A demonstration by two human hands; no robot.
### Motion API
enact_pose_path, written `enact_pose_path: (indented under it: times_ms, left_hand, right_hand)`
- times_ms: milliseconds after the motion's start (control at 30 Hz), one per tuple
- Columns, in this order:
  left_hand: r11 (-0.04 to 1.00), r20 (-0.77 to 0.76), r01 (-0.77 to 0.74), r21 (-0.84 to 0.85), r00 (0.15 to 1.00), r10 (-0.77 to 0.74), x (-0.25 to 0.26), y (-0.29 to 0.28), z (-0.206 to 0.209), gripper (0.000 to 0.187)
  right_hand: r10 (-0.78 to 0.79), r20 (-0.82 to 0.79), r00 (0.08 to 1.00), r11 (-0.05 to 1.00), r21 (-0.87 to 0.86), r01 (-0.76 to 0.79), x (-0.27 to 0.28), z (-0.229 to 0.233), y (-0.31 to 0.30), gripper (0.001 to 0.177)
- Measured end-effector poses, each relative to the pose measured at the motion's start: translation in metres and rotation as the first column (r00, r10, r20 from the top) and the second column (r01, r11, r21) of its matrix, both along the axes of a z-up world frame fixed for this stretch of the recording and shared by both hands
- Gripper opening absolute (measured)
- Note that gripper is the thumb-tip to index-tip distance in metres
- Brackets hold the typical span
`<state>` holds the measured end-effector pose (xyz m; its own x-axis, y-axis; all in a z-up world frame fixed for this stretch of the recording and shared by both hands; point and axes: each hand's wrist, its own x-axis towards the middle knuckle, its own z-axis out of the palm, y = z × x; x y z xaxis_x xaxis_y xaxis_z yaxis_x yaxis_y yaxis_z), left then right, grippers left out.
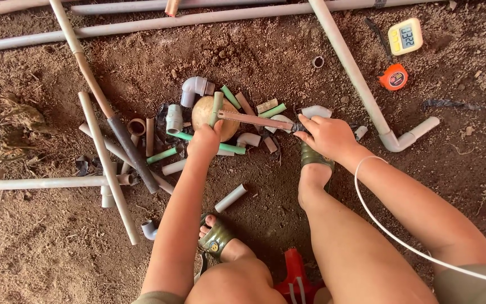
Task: The person uses a hacksaw to cut a green plastic pipe while sitting on the ground. They then pick up a long metal pipe and a dark pipe, briefly aligning them before returning to sawing the green pipe.
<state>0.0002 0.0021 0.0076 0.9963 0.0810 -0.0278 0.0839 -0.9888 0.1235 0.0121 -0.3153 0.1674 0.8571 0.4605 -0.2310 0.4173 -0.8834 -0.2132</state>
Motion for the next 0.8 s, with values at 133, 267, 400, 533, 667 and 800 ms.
enact_pose_path:
  times_ms: [133,267,400,533,667,800]
  left_hand:
    - [1.000,-0.026,0.004,-0.021,1.000,-0.004,0.001,-0.001,0.008,0.057]
    - [1.000,-0.058,-0.019,-0.023,0.998,0.017,0.001,-0.002,0.009,0.059]
    - [1.000,-0.019,0.019,-0.024,1.000,-0.020,0.002,0.001,0.011,0.057]
    - [1.000,-0.024,0.013,-0.019,1.000,-0.014,0.000,0.000,0.005,0.058]
    - [0.998,0.060,0.019,0.052,0.998,-0.022,-0.002,0.000,0.001,0.057]
    - [1.000,-0.040,-0.001,-0.024,0.999,0.000,0.001,0.000,0.005,0.059]
  right_hand:
    - [0.000,-0.027,1.000,1.000,-0.012,-0.001,0.002,-0.001,-0.001,0.051]
    - [0.011,-0.026,1.000,0.999,-0.040,-0.012,0.001,0.002,0.000,0.051]
    - [0.004,-0.065,0.998,0.998,-0.060,-0.008,0.003,0.002,0.000,0.053]
    - [-0.018,-0.092,0.996,0.998,-0.065,0.012,0.004,0.004,-0.002,0.053]
    - [-0.021,-0.076,0.997,0.999,-0.050,0.017,0.005,0.000,-0.007,0.053]
    - [-0.059,-0.098,0.993,0.998,-0.020,0.057,0.005,0.000,-0.004,0.053]
